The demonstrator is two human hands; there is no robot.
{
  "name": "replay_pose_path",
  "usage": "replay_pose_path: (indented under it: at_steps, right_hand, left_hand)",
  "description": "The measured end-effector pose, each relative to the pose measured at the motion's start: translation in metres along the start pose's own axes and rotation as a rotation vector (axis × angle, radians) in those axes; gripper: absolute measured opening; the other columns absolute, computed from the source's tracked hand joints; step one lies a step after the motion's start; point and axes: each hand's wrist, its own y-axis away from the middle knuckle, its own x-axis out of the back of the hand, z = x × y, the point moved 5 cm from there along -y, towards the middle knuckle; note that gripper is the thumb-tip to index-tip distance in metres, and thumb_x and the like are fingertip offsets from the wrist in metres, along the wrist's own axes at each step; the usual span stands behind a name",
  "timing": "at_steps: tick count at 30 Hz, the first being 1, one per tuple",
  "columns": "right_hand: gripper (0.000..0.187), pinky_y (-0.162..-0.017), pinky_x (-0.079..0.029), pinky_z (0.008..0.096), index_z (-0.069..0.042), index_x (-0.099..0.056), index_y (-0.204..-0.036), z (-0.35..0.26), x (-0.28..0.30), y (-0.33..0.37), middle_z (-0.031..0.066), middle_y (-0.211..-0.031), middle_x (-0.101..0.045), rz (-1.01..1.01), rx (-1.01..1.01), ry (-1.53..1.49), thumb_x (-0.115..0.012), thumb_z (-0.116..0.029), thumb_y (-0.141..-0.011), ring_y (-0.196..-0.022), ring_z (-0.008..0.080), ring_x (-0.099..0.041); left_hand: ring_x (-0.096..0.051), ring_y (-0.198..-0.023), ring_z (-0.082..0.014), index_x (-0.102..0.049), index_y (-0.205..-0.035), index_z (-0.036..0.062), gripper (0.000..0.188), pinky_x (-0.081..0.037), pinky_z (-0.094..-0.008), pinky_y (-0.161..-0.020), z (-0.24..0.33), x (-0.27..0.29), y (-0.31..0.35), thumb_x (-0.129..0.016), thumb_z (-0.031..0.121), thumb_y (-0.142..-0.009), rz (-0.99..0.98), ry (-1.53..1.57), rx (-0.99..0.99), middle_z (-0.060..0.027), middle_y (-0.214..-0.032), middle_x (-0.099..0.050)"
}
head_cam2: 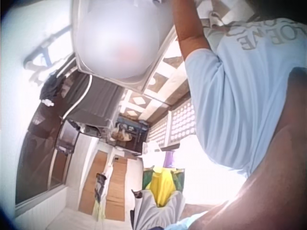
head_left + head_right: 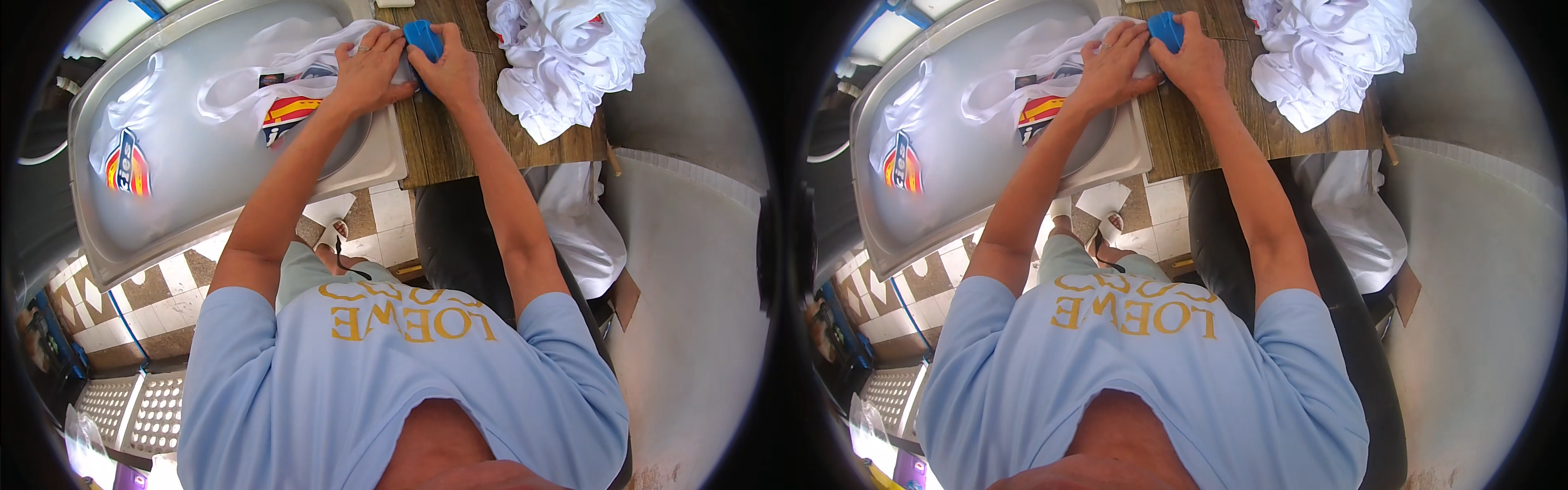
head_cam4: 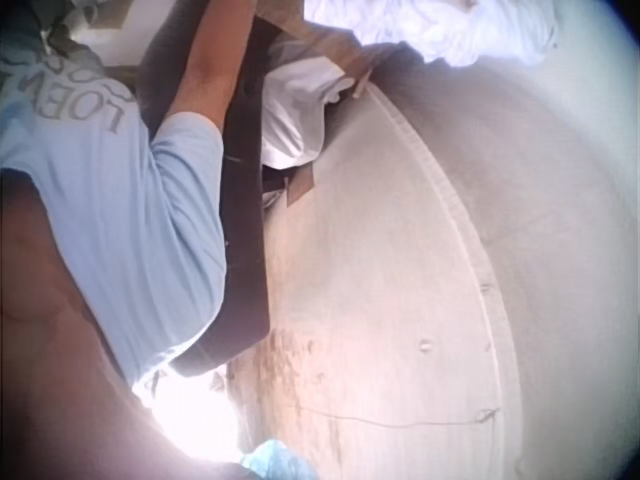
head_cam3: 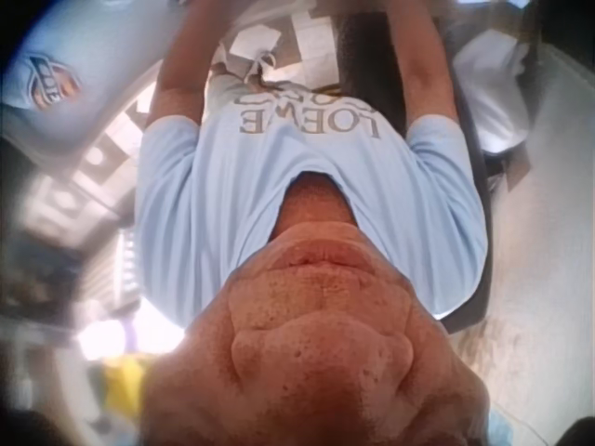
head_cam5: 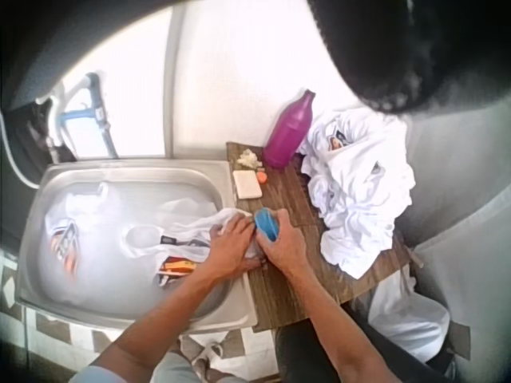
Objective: The person washes a white t-shirt by hand in a sink, applying soap from a bottle and scrubbing the fabric with their hands and a brush.
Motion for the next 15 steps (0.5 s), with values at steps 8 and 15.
replay_pose_path:
  at_steps: [8,15]
  right_hand:
    - [0.049,-0.067,-0.05,0.0479,-0.009,-0.051,-0.111,-0.001,0.006,0.027,0.0202,-0.078,-0.066,-0.052,0.005,-0.069,-0.066,-0.037,-0.075,-0.076,0.0408,-0.065]
    - [0.049,-0.065,-0.05,0.0477,-0.009,-0.049,-0.112,0.0,0.011,0.044,0.0208,-0.079,-0.066,-0.087,0.082,-0.082,-0.068,-0.036,-0.075,-0.076,0.0408,-0.065]
  left_hand:
    - [-0.032,-0.135,-0.0199,-0.045,-0.133,0.0108,0.075,-0.027,-0.0568,-0.097,-0.003,0.004,0.0,-0.072,0.037,-0.068,-0.011,-0.012,0.001,0.0009,-0.143,-0.04]
    - [-0.031,-0.135,-0.0199,-0.045,-0.133,0.011,0.074,-0.026,-0.0558,-0.098,-0.004,0.007,0.002,-0.071,0.037,-0.069,-0.018,-0.004,0.009,0.0012,-0.144,-0.039]
